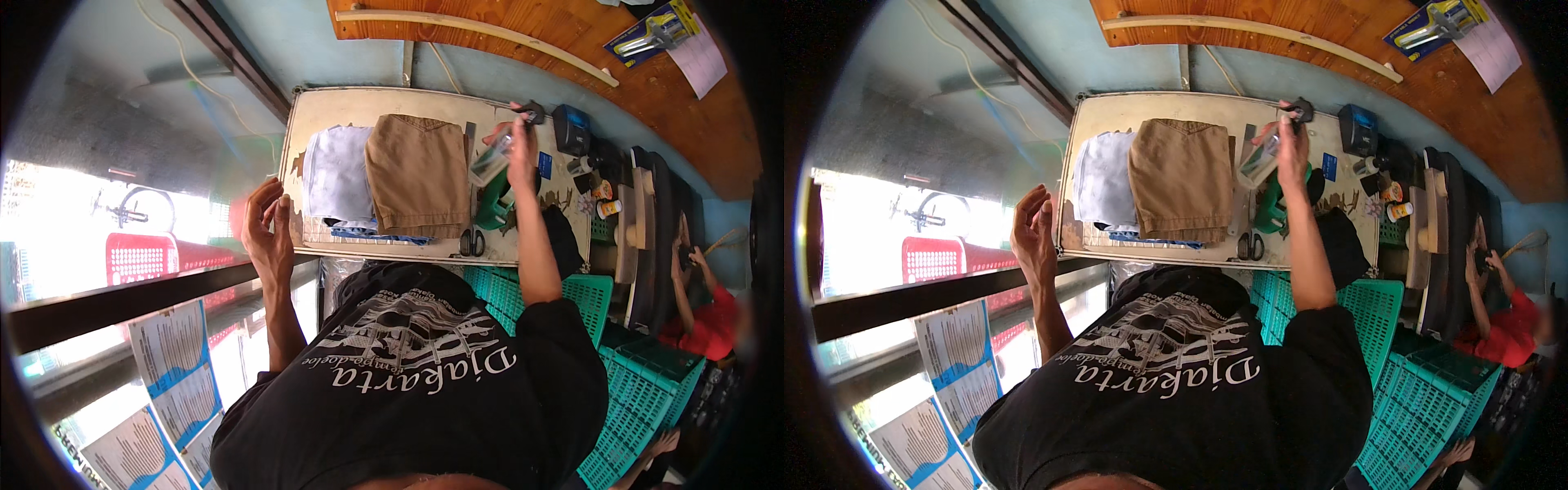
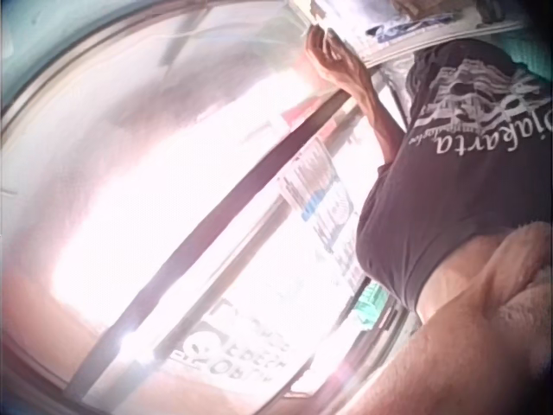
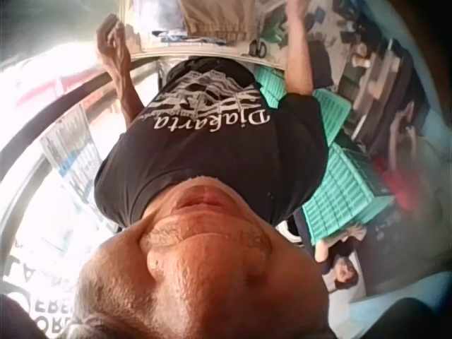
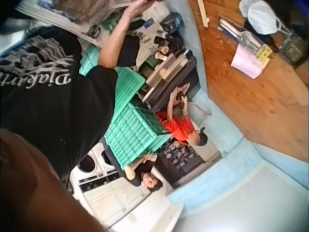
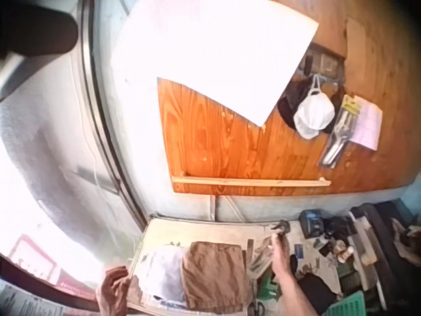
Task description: The person sorts folded laundry from a green basket, sprays fabric with a bottle, and stacks the items on a work surface.
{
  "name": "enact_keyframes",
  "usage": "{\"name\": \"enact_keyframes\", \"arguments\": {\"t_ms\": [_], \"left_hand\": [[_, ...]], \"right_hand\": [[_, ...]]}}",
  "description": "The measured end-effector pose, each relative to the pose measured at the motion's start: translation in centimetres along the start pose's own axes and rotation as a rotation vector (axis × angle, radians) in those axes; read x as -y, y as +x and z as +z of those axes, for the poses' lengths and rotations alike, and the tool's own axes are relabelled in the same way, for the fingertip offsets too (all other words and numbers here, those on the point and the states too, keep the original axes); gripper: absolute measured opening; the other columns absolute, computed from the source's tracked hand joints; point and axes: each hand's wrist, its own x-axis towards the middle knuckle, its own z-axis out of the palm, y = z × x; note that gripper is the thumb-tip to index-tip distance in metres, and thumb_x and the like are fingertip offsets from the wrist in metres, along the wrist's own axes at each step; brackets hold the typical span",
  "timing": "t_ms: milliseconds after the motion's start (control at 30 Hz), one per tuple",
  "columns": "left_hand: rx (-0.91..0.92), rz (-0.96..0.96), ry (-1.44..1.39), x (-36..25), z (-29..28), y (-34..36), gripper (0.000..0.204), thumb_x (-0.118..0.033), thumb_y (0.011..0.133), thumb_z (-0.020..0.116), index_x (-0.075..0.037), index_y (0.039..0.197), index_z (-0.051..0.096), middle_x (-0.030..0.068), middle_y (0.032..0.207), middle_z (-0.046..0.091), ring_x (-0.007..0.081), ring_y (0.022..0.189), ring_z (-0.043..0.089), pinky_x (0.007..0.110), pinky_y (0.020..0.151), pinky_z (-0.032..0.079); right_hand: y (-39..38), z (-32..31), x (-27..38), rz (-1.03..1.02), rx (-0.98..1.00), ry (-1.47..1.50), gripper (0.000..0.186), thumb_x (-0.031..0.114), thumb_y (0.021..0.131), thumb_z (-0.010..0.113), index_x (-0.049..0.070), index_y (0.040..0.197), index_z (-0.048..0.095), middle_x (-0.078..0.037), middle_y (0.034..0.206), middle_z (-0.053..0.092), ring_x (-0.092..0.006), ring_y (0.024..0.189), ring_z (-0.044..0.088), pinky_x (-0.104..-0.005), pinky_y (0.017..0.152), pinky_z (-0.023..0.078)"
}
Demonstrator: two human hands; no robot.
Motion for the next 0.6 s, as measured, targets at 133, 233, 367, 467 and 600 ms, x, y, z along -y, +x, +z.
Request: {"name": "enact_keyframes", "arguments": {"t_ms": [133, 233, 367, 467, 600], "left_hand": [[0.076, -0.024, -0.042, 0.5, 1.3, 2.0, 0.027, -0.015, 0.098, 0.064, 0.001, 0.119, 0.062, 0.0135, 0.123, 0.064, 0.0218, 0.112, 0.063, 0.037, 0.096, 0.051], [0.113, -0.034, -0.047, 0.9, 2.7, 3.7, 0.027, -0.016, 0.097, 0.066, 0.002, 0.117, 0.064, 0.0134, 0.112, 0.069, 0.0198, 0.104, 0.066, 0.034, 0.093, 0.052], [0.180, -0.030, -0.112, 1.5, 4.5, 5.6, 0.031, -0.021, 0.098, 0.065, 0.002, 0.118, 0.065, 0.0127, 0.107, 0.070, 0.0184, 0.103, 0.066, 0.031, 0.094, 0.050], [0.177, 0.029, -0.157, 0.7, 6.2, 7.0, 0.023, -0.015, 0.096, 0.067, 0.002, 0.111, 0.067, 0.0132, 0.105, 0.071, 0.0197, 0.098, 0.069, 0.032, 0.089, 0.053], [0.234, 0.065, -0.179, 0.1, 8.0, 7.9, 0.021, -0.015, 0.095, 0.067, 0.001, 0.110, 0.068, 0.0137, 0.103, 0.072, 0.0207, 0.097, 0.069, 0.033, 0.088, 0.055]], "right_hand": [[-6.3, -0.4, 8.8, 0.046, 0.129, 0.098, 0.055, 0.044, 0.100, 0.053, 0.001, 0.133, 0.046, -0.018, 0.110, 0.060, -0.0273, 0.074, 0.070, -0.0364, 0.065, 0.058], [-11.1, 0.8, 10.9, 0.167, 0.310, 0.279, 0.063, 0.055, 0.097, 0.053, -0.003, 0.123, 0.052, -0.016, 0.106, 0.061, -0.0274, 0.072, 0.070, -0.0357, 0.056, 0.059], [-14.7, 2.7, 11.1, 0.475, 0.340, 0.071, 0.067, 0.059, 0.097, 0.051, -0.004, 0.120, 0.054, -0.013, 0.105, 0.062, -0.0237, 0.064, 0.069, -0.0345, 0.056, 0.059], [-13.6, 6.4, 11.3, 0.394, 0.139, 0.224, 0.065, 0.057, 0.098, 0.051, -0.003, 0.124, 0.053, -0.013, 0.104, 0.063, -0.0240, 0.065, 0.069, -0.0328, 0.059, 0.058], [-13.8, 8.6, 10.5, 0.353, 0.266, 0.160, 0.058, 0.048, 0.098, 0.057, -0.001, 0.128, 0.053, -0.013, 0.107, 0.064, -0.0226, 0.071, 0.070, -0.0307, 0.065, 0.058]]}}
